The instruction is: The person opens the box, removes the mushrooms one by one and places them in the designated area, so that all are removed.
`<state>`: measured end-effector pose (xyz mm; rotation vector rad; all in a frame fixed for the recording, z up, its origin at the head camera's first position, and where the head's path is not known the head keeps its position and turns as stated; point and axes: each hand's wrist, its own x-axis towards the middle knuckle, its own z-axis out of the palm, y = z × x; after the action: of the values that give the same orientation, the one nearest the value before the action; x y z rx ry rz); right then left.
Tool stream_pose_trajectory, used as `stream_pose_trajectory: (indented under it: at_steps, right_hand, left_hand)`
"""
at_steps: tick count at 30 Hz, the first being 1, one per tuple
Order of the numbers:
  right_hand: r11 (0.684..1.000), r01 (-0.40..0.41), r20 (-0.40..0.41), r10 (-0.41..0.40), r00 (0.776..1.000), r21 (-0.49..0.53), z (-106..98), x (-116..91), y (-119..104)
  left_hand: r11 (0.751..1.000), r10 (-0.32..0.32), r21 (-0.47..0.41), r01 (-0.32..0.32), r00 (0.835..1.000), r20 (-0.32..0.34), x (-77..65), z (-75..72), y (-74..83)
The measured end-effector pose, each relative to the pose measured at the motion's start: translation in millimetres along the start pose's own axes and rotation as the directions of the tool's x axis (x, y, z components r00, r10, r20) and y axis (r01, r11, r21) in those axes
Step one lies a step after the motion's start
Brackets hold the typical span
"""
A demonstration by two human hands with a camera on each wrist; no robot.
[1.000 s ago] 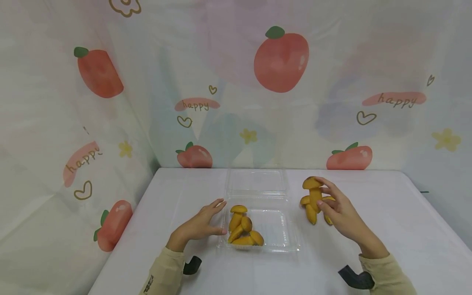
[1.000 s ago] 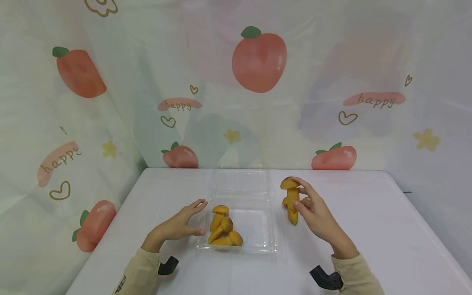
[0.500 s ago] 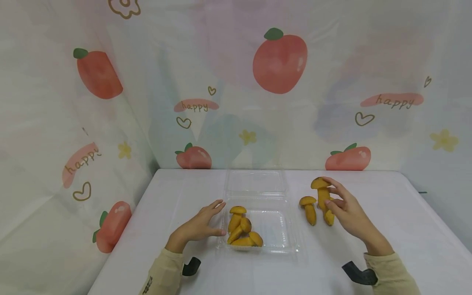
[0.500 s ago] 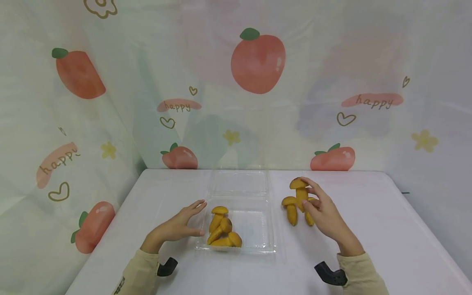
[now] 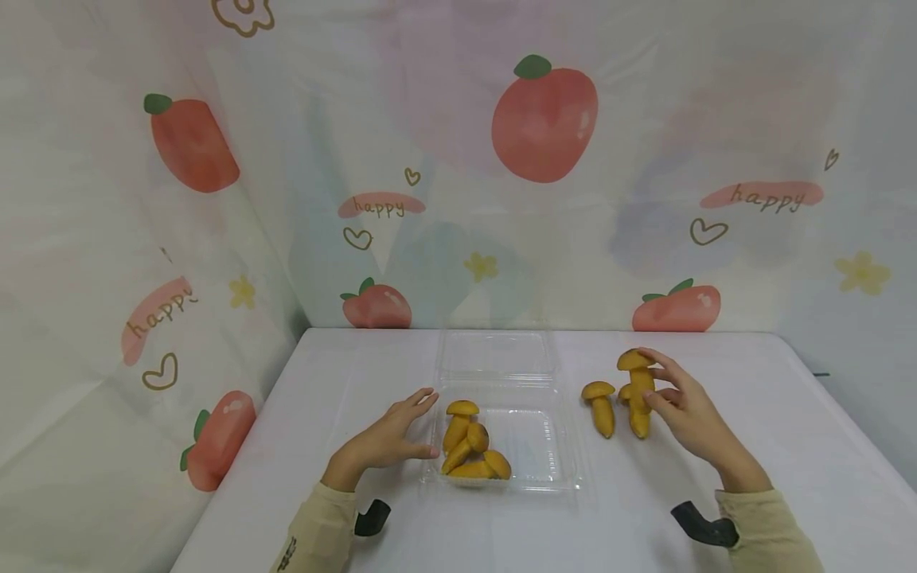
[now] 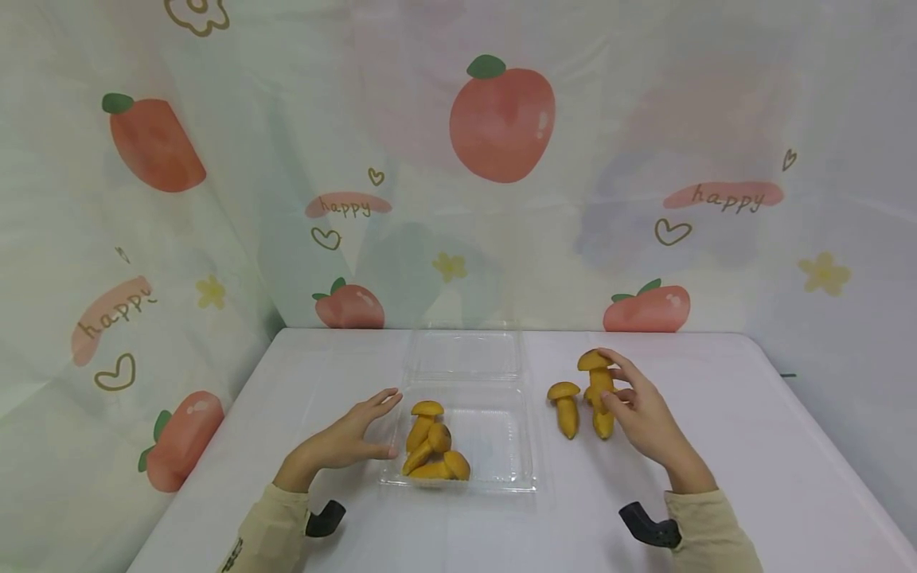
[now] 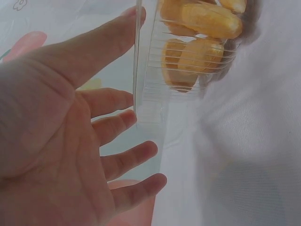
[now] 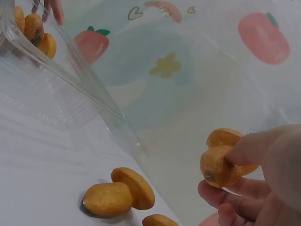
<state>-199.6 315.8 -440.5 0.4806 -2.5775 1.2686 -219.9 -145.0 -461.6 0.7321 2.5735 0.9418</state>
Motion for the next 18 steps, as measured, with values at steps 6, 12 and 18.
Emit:
stream_pose_trajectory:
  at_steps: [6, 12, 18]
  right_hand:
    - [0.999, -0.033, -0.01, 0.033, 0.999, -0.03, -2.9, -1.9, 10.8]
    - [0.998, -0.051, -0.02, 0.051, 0.999, -0.039, -5.9, -4.7, 19.4]
    - [0.996, -0.071, -0.026, 0.07, 0.997, -0.06, -10.0, -6.3, 27.1]
  left_hand:
    - [1.0, 0.006, -0.009, -0.006, 1.0, -0.001, 1.2, 0.1, -0.2]
    - [1.0, -0.004, -0.01, 0.004, 1.0, 0.006, 1.1, -0.2, 0.7]
    - [1.0, -0.011, -0.01, 0.011, 1.0, 0.004, 0.3, 0.3, 0.4]
